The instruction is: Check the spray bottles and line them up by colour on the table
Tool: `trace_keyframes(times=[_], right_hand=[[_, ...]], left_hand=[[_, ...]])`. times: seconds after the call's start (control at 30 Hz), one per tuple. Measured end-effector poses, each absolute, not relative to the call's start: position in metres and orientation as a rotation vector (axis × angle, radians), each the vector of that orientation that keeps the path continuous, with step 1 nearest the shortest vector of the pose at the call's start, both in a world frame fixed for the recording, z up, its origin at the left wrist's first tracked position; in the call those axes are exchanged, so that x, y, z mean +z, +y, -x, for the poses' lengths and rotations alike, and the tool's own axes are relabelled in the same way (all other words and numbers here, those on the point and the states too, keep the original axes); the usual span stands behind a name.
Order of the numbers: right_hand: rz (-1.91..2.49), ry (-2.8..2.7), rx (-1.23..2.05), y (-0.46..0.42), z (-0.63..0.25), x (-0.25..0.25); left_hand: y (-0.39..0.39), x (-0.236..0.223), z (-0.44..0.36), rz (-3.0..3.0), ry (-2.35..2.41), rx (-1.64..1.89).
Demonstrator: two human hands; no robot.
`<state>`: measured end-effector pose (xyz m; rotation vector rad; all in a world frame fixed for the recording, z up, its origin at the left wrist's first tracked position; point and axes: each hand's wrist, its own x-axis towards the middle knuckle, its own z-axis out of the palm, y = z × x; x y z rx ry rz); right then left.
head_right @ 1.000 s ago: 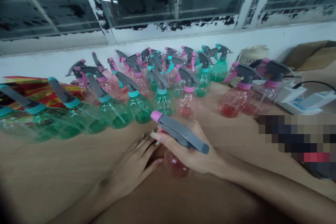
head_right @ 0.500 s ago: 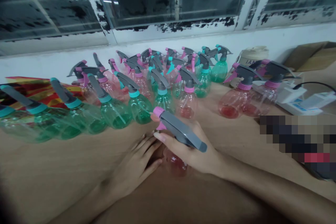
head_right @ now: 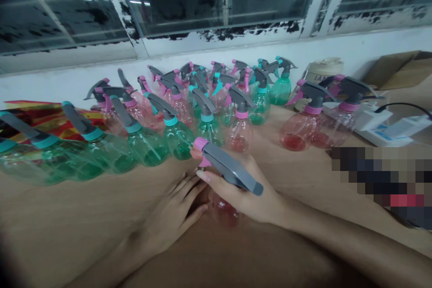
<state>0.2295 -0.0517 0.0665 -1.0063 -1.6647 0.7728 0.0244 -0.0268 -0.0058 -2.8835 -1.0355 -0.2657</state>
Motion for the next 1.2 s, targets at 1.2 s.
trace_keyframes(times=[1.2], right_hand=[[1.051,-1.639,0.636,-0.050,-0.228,0.062]], left_hand=[[-0.026,-0.003,-0.024,2.900,-1.017,-0.288]])
